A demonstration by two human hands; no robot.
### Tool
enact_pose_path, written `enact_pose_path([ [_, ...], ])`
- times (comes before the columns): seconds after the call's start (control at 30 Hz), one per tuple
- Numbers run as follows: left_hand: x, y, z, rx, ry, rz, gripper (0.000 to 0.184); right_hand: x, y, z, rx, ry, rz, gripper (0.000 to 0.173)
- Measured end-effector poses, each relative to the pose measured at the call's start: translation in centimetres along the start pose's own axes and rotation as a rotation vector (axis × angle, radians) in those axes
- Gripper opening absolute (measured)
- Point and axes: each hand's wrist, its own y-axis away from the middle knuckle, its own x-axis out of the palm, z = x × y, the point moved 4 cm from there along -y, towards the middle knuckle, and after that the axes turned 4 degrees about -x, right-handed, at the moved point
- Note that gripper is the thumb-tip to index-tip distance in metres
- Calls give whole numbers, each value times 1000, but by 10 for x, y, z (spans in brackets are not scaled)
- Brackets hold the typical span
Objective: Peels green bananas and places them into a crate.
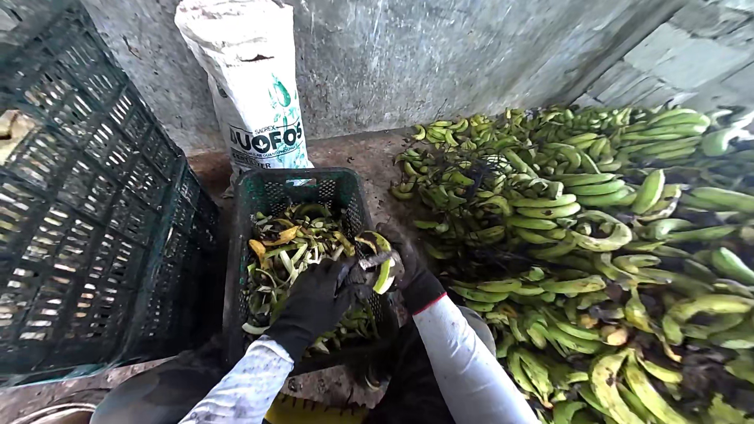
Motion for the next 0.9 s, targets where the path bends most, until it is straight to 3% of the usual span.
enact_pose_path([
  [0.13, -1, -12, 22, -216, 320, 8, 56, 12, -5, -15, -100, 134, 41, 33],
  [0.33, 7, -9, 19, -295, 410, -27, 55, 15, -9, -17, -230, 255, 24, 33],
  [0.5, 15, -15, 41, -448, 621, -145, 45, 21, 5, -20, -271, 715, 32, 45],
  [0.57, 8, -16, 53, -477, 663, -148, 48, 14, 3, -26, -282, 524, 28, 44],
  [0.63, -3, -13, 56, -417, 611, -124, 51, 11, -4, -22, -177, 155, -8, 38],
  [0.7, -18, -7, 47, -317, 462, -41, 53, 9, -7, -10, -36, -100, 16, 46],
  [0.77, -26, 2, 32, -161, 303, 34, 55, -3, -11, 0, -2, -145, 121, 53],
  [0.9, -13, 18, 10, 154, 51, 11, 63, -14, -10, 9, -93, -46, 63, 52],
])
